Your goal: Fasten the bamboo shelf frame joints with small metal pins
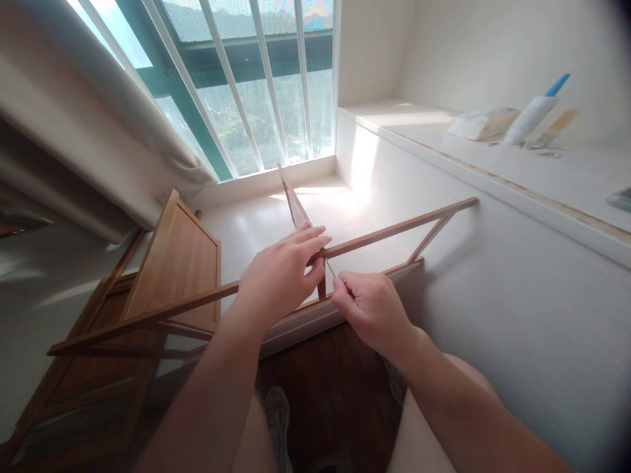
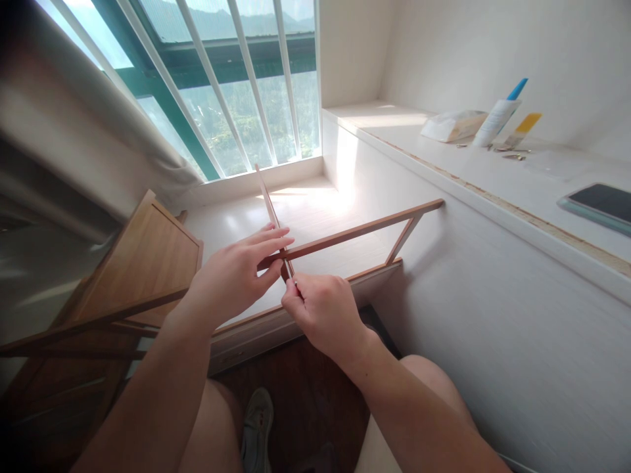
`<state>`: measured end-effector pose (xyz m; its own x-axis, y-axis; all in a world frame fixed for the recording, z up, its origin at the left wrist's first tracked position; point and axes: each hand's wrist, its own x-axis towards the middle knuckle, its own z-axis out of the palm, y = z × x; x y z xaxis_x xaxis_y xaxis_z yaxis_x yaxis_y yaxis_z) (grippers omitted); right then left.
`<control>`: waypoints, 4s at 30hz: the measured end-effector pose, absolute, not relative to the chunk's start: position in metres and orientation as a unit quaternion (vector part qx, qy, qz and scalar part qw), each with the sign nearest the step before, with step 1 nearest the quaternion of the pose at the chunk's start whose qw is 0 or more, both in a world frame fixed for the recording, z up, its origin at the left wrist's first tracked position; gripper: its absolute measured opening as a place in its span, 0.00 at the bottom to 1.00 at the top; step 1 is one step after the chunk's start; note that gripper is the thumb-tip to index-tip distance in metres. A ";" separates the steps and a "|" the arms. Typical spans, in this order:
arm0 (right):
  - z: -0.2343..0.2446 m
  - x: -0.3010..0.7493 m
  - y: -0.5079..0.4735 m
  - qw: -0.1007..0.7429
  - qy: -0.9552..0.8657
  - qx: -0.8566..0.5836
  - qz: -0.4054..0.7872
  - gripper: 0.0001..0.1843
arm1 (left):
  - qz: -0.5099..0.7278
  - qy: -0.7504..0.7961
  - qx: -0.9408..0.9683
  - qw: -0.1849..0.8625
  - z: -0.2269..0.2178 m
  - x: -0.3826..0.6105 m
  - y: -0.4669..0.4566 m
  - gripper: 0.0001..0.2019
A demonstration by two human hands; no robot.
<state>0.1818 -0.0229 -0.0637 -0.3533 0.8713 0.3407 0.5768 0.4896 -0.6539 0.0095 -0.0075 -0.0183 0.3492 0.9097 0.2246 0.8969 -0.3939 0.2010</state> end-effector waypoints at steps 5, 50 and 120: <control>-0.063 0.181 -0.024 0.339 -0.795 -0.459 0.204 0.18 | 0.153 0.549 0.821 0.028 -0.016 0.011 -0.008 0.20; -0.057 0.182 -0.023 0.312 -0.809 -0.467 0.172 0.18 | 0.153 0.553 0.819 0.024 -0.017 0.011 -0.008 0.20; -0.076 0.172 -0.026 0.410 -0.741 -0.444 0.292 0.20 | 0.148 0.550 0.822 0.019 -0.018 0.010 -0.007 0.20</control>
<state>0.1723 -0.0262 -0.0757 -0.2695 0.8978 0.3484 0.4200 0.4351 -0.7964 0.0098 -0.0067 -0.0183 0.3520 0.9091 0.2226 0.8981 -0.3951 0.1933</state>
